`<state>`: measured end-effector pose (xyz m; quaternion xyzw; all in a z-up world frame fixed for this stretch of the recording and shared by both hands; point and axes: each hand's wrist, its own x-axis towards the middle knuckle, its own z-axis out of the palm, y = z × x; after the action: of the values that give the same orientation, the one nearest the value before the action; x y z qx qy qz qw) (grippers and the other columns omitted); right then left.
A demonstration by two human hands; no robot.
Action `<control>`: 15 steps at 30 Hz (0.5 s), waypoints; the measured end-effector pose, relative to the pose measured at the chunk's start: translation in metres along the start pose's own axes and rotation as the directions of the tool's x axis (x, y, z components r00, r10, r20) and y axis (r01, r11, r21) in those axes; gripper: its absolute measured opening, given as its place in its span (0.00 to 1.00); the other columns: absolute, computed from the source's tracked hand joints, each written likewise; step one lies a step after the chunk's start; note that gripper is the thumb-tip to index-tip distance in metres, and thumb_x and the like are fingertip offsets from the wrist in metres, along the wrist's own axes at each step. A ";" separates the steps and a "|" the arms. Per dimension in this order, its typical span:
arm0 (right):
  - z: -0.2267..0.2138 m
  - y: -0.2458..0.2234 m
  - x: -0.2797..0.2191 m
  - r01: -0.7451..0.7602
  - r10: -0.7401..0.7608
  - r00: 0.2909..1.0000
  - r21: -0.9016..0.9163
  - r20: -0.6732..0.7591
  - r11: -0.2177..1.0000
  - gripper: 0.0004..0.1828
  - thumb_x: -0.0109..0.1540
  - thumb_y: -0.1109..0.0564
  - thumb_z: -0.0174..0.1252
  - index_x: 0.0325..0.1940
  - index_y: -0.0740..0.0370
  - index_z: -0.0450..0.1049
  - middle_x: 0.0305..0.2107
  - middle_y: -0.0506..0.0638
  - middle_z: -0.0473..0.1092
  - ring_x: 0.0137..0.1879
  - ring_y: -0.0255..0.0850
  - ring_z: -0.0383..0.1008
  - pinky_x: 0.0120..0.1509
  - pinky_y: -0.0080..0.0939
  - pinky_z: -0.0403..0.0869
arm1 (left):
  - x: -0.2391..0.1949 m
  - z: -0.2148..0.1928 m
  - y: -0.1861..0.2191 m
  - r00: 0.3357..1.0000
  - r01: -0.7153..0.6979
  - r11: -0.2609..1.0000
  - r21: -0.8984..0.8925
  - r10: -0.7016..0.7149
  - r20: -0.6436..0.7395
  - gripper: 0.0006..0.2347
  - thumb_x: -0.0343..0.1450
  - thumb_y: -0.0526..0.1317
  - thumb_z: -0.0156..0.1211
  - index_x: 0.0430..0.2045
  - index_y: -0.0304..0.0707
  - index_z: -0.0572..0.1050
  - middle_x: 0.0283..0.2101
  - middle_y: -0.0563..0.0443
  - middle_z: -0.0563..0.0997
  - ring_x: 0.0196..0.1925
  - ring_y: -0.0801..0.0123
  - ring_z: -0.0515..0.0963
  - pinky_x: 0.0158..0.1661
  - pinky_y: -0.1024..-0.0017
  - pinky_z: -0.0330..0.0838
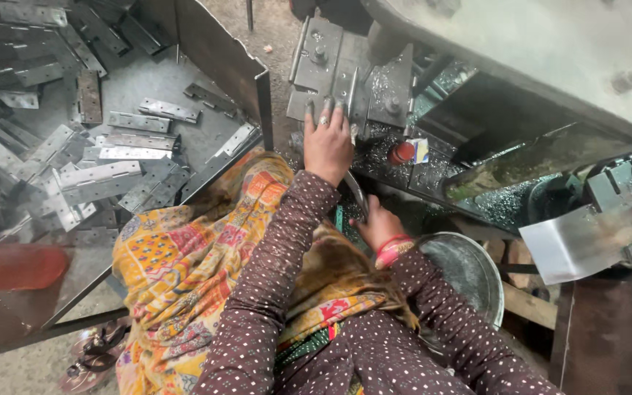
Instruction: The person assembles metal hinges by placing components into a machine for processing, then removes them and places them into a container.
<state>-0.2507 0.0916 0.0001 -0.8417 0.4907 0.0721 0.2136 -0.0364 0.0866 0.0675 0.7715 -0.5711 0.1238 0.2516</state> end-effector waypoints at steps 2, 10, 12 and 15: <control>-0.009 -0.004 0.006 -0.002 0.005 0.999 -0.060 0.050 0.998 0.37 0.58 0.39 0.69 0.56 0.65 0.60 0.34 0.70 0.75 0.44 0.70 0.76 0.47 0.64 0.74 | 0.000 -0.001 0.000 1.000 -0.005 0.999 0.036 0.005 0.012 0.15 0.70 0.37 0.55 0.48 0.30 0.78 0.59 0.43 0.76 0.67 0.55 0.71 0.69 0.45 0.54; 0.015 0.004 0.006 -0.040 0.040 0.999 -0.010 0.032 0.999 0.34 0.61 0.39 0.65 0.57 0.64 0.61 0.31 0.68 0.75 0.38 0.66 0.78 0.39 0.63 0.76 | -0.005 -0.004 0.000 0.999 0.000 0.998 0.057 0.003 -0.044 0.16 0.69 0.38 0.54 0.48 0.30 0.78 0.60 0.42 0.75 0.67 0.55 0.70 0.65 0.45 0.57; 0.042 0.007 -0.012 -0.031 0.031 0.993 -0.003 -0.115 1.000 0.31 0.63 0.40 0.63 0.58 0.62 0.62 0.29 0.66 0.75 0.36 0.66 0.78 0.39 0.62 0.76 | -0.006 -0.009 -0.005 1.000 -0.002 0.997 0.076 0.002 0.005 0.15 0.70 0.37 0.54 0.49 0.31 0.78 0.58 0.44 0.76 0.68 0.58 0.70 0.69 0.44 0.56; 0.043 0.011 -0.009 0.022 -0.012 0.991 0.076 -0.132 0.997 0.31 0.61 0.41 0.64 0.56 0.64 0.63 0.28 0.66 0.76 0.36 0.66 0.78 0.39 0.62 0.75 | -0.003 -0.009 -0.008 1.000 0.008 0.999 0.046 -0.009 0.007 0.15 0.70 0.37 0.55 0.49 0.32 0.78 0.60 0.44 0.75 0.68 0.57 0.70 0.68 0.44 0.57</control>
<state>-0.2611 0.1122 -0.0392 -0.8399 0.4990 -0.0045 0.2136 -0.0286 0.0960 0.0715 0.7800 -0.5656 0.1332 0.2321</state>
